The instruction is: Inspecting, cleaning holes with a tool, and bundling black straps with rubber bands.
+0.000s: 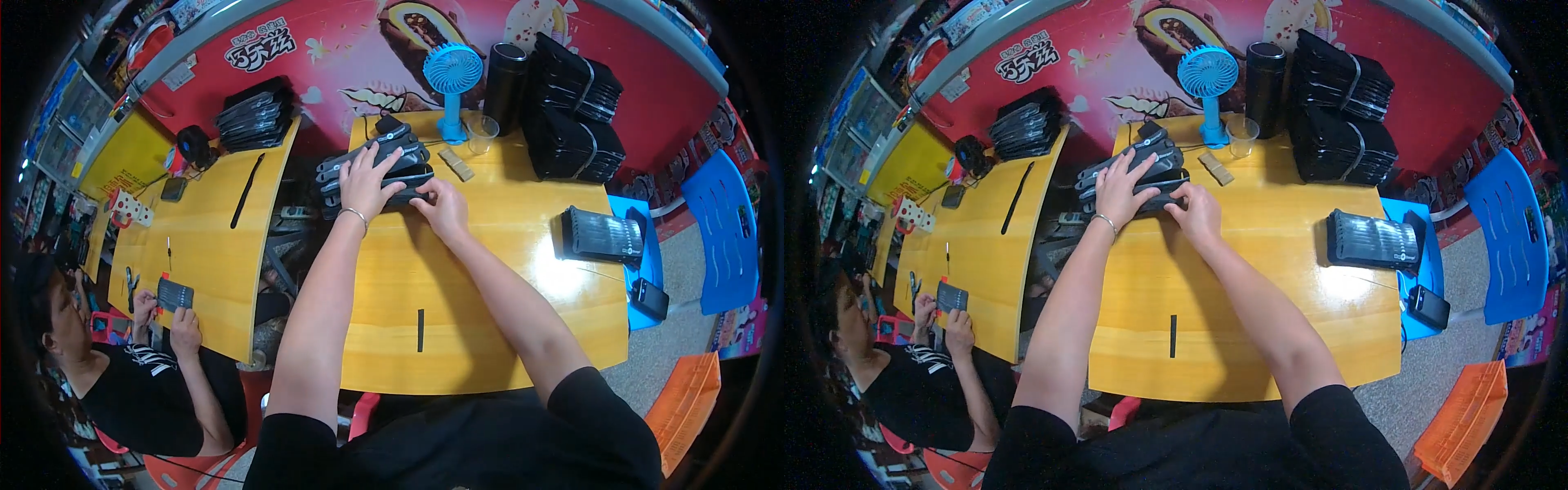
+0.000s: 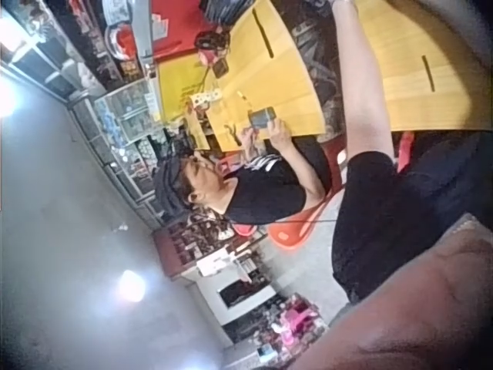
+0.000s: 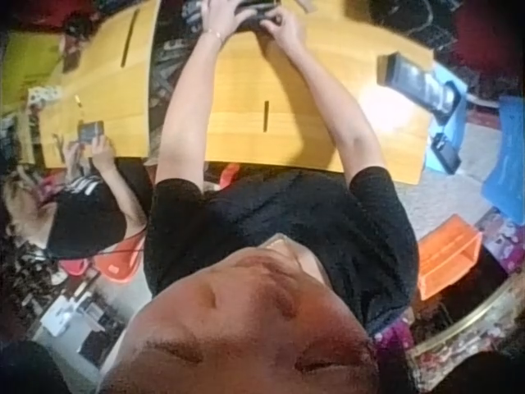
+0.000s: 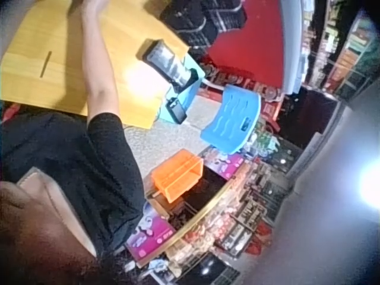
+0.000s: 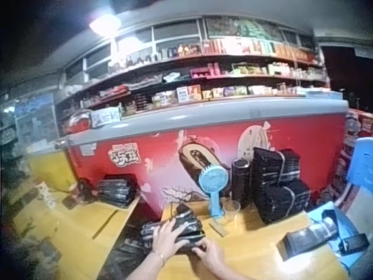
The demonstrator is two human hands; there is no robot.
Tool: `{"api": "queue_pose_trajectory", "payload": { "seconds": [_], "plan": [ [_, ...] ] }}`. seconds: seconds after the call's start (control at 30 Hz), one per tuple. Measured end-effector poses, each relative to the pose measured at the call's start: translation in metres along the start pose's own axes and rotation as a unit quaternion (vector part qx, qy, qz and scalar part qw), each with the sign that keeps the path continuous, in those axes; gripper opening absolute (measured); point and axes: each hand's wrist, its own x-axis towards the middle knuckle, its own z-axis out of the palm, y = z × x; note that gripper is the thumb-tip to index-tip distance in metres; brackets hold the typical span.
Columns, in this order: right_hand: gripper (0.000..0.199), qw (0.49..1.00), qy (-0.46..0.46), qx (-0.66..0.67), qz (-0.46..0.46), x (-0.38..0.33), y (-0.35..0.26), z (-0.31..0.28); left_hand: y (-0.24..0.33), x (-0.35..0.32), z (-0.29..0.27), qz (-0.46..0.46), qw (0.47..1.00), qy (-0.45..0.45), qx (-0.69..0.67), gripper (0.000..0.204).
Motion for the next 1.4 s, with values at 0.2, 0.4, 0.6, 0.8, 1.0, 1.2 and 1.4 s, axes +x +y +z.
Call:
{"api": "queue_pose_trajectory", "payload": {
  "seconds": [0.2,0.4,0.6,0.8,1.0,1.2,1.4],
  "plan": [
    [0.023,1.0,-0.007,-0.009,-0.003,-0.012,-0.004,-0.004,0.002,0.0,0.005,-0.012,1.0,0.008,0.019,0.064],
    [0.023,0.999,0.001,-0.001,-0.041,-0.02,0.001,-0.005,0.003,0.0,0.002,-0.004,1.0,-0.012,0.01,0.065],
    [0.023,0.998,0.016,0.037,-0.052,-0.027,0.0,-0.004,-0.008,0.005,-0.002,0.004,0.998,-0.065,-0.024,0.069],
    [0.022,0.997,-0.007,0.018,-0.07,-0.038,-0.005,-0.009,-0.01,0.007,0.001,-0.015,0.997,-0.073,-0.012,0.063],
    [0.022,0.997,-0.011,0.064,-0.039,-0.043,-0.006,-0.01,-0.009,0.009,0.003,0.0,0.996,-0.089,0.001,0.058],
    [0.02,0.996,-0.03,0.065,-0.051,-0.051,-0.017,-0.019,-0.014,0.011,0.005,-0.002,0.995,-0.098,-0.004,0.058],
    [0.018,0.996,-0.01,0.074,-0.057,-0.068,-0.035,-0.022,-0.014,0.012,0.003,0.028,0.993,-0.115,-0.006,0.069]
  ]
}}
